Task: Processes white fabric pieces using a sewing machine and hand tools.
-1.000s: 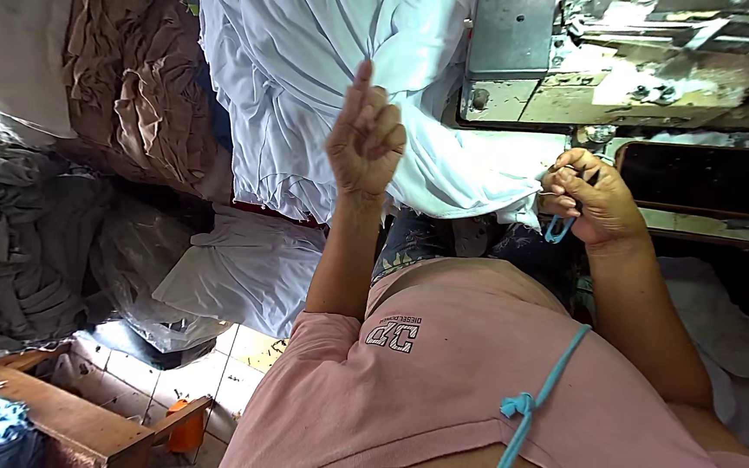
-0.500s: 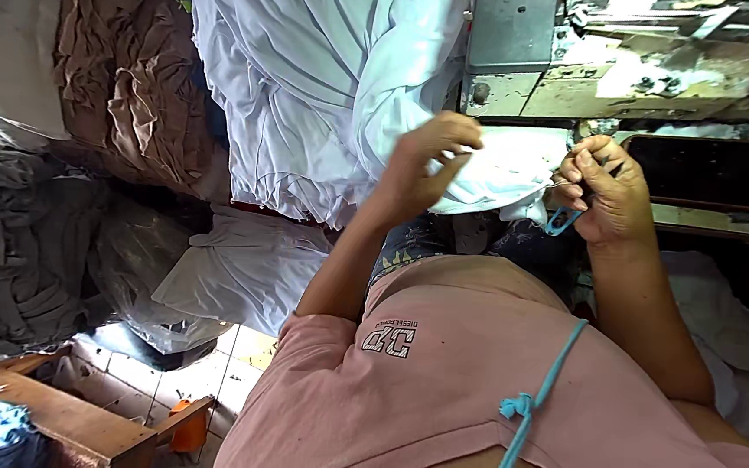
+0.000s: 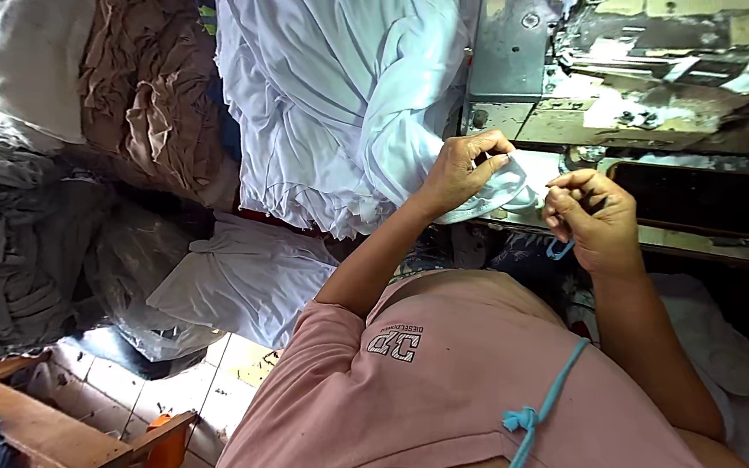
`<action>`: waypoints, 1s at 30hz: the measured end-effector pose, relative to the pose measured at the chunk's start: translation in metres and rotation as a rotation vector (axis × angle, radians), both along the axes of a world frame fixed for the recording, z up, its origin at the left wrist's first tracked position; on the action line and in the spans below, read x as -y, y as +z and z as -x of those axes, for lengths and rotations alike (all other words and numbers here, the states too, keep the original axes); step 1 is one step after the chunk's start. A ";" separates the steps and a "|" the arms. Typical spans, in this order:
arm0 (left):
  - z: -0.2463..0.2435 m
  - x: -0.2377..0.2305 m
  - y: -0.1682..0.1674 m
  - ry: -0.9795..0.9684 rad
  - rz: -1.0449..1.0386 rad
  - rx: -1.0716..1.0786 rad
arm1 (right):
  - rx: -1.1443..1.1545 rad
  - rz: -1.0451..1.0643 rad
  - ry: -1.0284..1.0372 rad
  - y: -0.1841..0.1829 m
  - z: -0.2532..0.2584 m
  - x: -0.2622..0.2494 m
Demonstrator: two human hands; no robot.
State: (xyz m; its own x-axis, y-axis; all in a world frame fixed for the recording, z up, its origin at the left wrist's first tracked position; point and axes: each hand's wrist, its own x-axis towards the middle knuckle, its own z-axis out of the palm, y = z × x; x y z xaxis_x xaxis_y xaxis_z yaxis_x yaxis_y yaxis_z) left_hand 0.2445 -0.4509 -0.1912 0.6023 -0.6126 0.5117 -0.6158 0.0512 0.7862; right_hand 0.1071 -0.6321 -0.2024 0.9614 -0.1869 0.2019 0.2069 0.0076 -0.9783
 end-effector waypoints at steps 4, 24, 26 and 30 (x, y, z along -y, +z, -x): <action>0.001 -0.002 -0.001 -0.042 0.007 -0.074 | 0.038 0.380 0.001 0.006 -0.008 -0.005; -0.001 -0.002 -0.026 -0.007 0.089 -0.403 | 0.024 -0.487 0.038 0.015 -0.076 -0.048; -0.002 0.000 -0.036 0.073 0.088 -0.342 | -0.005 -0.481 0.032 0.007 -0.076 -0.053; -0.013 -0.003 -0.041 0.277 0.010 -0.221 | -0.080 -0.179 0.256 0.010 0.000 -0.085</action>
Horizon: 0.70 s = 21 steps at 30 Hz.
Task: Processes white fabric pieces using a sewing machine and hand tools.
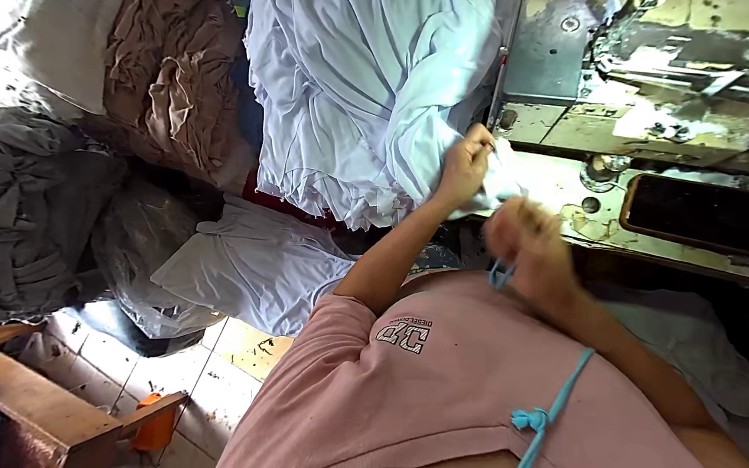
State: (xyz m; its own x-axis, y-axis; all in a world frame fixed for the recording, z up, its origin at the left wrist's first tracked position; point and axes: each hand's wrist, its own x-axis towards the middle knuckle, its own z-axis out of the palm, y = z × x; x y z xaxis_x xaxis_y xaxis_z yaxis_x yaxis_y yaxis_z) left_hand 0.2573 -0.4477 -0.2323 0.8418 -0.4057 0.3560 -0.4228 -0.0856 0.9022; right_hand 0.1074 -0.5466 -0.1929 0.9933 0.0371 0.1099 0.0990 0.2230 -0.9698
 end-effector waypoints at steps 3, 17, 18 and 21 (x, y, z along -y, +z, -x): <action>-0.014 -0.004 0.004 -0.040 0.041 -0.038 | -0.082 0.130 0.238 -0.004 0.015 0.006; -0.006 -0.003 0.024 -0.580 0.152 -0.354 | 0.455 0.977 -0.208 0.013 -0.025 0.084; -0.007 0.000 0.025 -0.609 0.123 -0.300 | 0.512 0.984 -0.171 0.013 -0.030 0.083; -0.006 0.005 0.031 -0.688 -0.008 -0.144 | 0.566 1.088 -0.124 0.010 -0.039 0.082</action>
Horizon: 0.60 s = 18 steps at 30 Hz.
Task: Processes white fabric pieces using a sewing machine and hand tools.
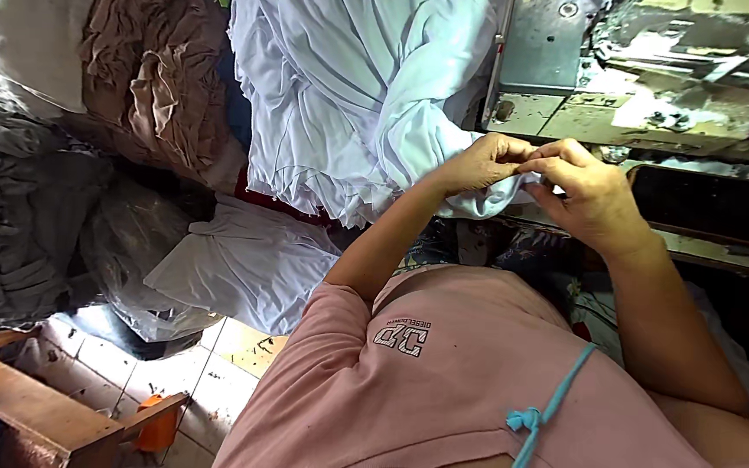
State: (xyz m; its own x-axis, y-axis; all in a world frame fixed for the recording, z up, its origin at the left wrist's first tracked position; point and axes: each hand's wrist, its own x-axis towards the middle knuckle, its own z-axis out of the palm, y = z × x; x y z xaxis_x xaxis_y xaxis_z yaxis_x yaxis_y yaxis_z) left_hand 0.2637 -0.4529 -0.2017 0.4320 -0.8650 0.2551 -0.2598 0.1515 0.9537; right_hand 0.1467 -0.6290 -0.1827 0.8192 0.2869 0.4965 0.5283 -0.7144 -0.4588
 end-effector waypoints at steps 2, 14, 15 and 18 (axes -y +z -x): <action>0.006 -0.002 0.004 0.097 -0.090 0.162 | 0.049 -0.012 -0.044 -0.005 -0.001 0.004; 0.055 -0.014 -0.020 0.671 0.012 1.057 | 0.160 -0.518 -0.172 -0.039 0.007 0.012; 0.054 -0.015 -0.015 0.675 0.045 1.008 | 0.164 -0.521 -0.152 -0.039 0.009 0.012; 0.053 -0.016 -0.001 0.637 0.177 0.911 | 0.195 -0.502 -0.123 -0.042 0.012 0.009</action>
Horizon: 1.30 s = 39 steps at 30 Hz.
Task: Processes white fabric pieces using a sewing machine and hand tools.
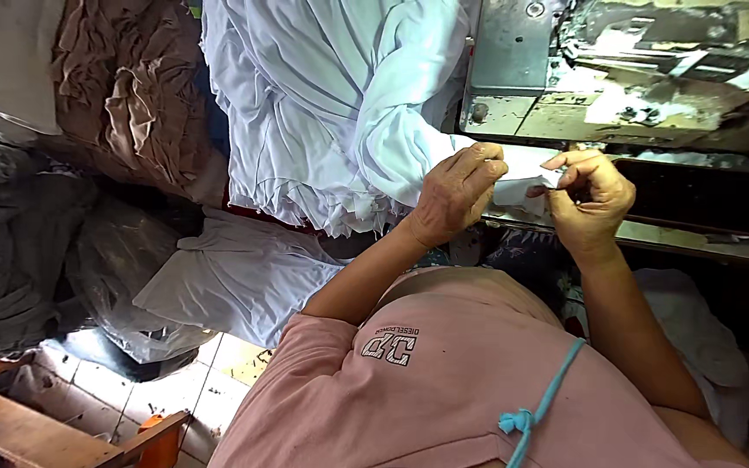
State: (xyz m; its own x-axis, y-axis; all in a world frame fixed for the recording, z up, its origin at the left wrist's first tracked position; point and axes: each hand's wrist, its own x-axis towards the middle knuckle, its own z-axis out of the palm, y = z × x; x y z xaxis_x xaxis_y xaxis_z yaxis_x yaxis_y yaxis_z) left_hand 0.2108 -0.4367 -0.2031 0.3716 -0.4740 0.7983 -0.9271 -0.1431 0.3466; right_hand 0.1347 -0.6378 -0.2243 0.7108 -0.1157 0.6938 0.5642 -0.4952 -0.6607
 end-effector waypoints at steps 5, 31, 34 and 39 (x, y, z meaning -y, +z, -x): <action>-0.003 -0.004 0.001 0.021 0.001 0.093 | 0.010 0.154 -0.092 0.000 0.003 -0.006; 0.000 0.000 0.028 -0.157 -0.244 -0.335 | -0.119 0.312 -0.134 0.015 0.015 -0.008; 0.009 0.008 0.025 -0.054 -0.281 -0.089 | -0.024 0.317 -0.190 0.014 0.016 -0.008; 0.015 0.014 0.018 0.024 -0.149 0.213 | 0.150 0.437 -0.287 0.015 0.020 -0.004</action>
